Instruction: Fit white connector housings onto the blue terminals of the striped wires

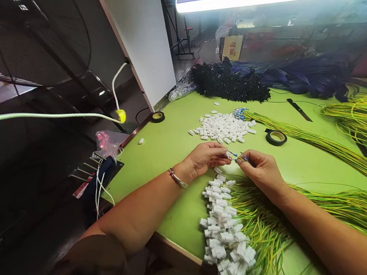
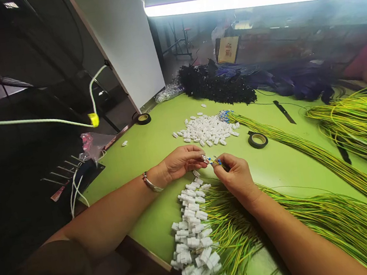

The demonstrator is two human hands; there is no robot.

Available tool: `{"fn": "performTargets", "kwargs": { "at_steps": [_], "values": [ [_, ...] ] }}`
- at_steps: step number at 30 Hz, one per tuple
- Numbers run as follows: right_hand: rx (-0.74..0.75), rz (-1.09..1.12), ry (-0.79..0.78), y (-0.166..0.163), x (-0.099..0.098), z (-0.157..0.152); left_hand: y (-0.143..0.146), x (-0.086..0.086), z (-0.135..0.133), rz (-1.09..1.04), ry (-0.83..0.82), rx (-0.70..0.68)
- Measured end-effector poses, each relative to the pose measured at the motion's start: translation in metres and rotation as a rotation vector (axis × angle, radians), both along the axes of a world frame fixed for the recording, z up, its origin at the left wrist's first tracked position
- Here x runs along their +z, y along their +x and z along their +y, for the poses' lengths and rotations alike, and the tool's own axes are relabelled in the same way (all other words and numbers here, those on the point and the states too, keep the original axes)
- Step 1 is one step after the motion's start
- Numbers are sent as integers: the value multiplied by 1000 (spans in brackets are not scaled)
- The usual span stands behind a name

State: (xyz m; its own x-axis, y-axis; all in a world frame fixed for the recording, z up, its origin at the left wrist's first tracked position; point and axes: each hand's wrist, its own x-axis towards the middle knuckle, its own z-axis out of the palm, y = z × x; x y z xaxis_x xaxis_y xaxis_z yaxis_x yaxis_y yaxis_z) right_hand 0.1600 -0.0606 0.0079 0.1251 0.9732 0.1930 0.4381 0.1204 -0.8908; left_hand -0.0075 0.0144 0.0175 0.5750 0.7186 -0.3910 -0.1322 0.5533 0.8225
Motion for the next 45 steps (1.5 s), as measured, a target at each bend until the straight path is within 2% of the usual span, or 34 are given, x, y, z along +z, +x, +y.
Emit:
{"fn": "performTargets", "kwargs": {
  "at_steps": [12,20,26,40,43,45],
  "values": [
    [-54,-97,79,0,-3,-1,1,-3,-1,50,1,-45],
    [-122,-222,154,1,-8,0,4,-6,-7,5,82,-65],
    [-17,-270,212,4,-15,3,5,-6,-8,79,68,-48],
    [113,-233,45,8,-16,4,8,-8,-9,151,128,-64],
    [91,-142,3,7,-14,6,5,-9,-6,190,202,-127],
    [45,-52,-22,9,-13,8,1,-8,-5,257,308,-230]
  ]
}}
